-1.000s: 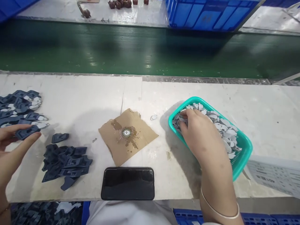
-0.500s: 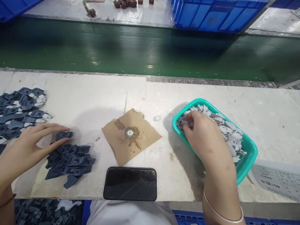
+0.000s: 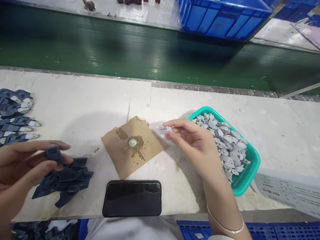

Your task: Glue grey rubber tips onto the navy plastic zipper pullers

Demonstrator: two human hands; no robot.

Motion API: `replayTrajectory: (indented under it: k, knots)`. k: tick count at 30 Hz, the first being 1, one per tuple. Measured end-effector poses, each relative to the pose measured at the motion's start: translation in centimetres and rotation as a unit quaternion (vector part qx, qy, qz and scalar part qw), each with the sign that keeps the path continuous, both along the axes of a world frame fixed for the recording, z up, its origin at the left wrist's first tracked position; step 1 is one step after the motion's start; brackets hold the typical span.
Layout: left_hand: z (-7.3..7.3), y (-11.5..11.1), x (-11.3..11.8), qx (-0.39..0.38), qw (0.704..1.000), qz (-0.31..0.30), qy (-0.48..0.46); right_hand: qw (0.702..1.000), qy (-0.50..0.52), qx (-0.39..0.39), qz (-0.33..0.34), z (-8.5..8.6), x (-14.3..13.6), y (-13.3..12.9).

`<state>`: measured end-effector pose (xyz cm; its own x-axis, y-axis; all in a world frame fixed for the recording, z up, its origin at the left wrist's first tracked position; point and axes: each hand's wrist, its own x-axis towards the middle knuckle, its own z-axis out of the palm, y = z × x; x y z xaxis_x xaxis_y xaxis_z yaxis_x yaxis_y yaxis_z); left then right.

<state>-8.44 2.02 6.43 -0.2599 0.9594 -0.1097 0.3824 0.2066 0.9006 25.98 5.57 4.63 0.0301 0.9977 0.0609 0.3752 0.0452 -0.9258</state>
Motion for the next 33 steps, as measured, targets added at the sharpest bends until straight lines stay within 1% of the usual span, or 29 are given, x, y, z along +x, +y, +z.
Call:
replayTrajectory:
  k: [2, 3, 6, 8, 10, 12, 15, 20, 23, 25, 27, 31, 33]
  knots:
    - [0.2, -0.8, 2.7, -0.038, 0.994, -0.022, -0.104, 0.997, 0.063, -0.026, 0.037, -0.2, -0.8, -0.1]
    - [0.1, -1.1, 3.9, -0.058, 0.986, -0.036, -0.151, 0.993, 0.092, -0.044, 0.058, -0.3, -1.2, -0.1]
    - [-1.2, -1.6, 6.5, -0.105, 0.961, -0.059, -0.248, 0.978, 0.157, -0.091, 0.102, -0.8, -2.1, 0.0]
    - [-2.3, -1.7, 7.6, -0.129, 0.946, -0.068, -0.289, 0.97, 0.188, -0.118, 0.1, -1.3, -2.7, 0.1]
    - [-3.3, -1.7, 8.2, -0.141, 0.936, -0.08, -0.312, 0.962, 0.22, -0.138, 0.081, -1.9, -3.2, 0.2]
    - [-4.2, -1.5, 8.4, -0.127, 0.936, -0.097, -0.313, 0.953, 0.251, -0.155, 0.069, -2.4, -3.6, 0.2]
    - [-5.3, -1.2, 8.2, -0.094, 0.935, -0.128, -0.316, 0.933, 0.286, -0.2, 0.083, -2.8, -4.0, 0.3]
    - [-6.3, -1.0, 8.2, -0.091, 0.935, -0.13, -0.318, 0.886, 0.335, -0.296, 0.125, -2.6, -4.5, 0.9]
    - [-6.5, -1.0, 8.3, -0.099, 0.934, -0.135, -0.315, 0.875, 0.333, -0.321, 0.143, -2.4, -4.8, 1.2]
    - [-6.6, -1.1, 8.4, -0.1, 0.938, -0.131, -0.306, 0.882, 0.314, -0.317, 0.154, -2.4, -5.0, 1.3]
    - [-6.6, -1.1, 8.3, -0.103, 0.944, -0.126, -0.287, 0.902, 0.276, -0.291, 0.16, -2.5, -5.2, 1.2]
    - [-6.8, -1.1, 8.3, -0.088, 0.955, -0.138, -0.248, 0.961, 0.145, -0.188, 0.142, -3.4, -5.2, 0.7]
    - [-6.8, -1.1, 8.4, -0.066, 0.958, -0.152, -0.233, 0.976, 0.082, -0.144, 0.139, -4.0, -5.1, 0.4]
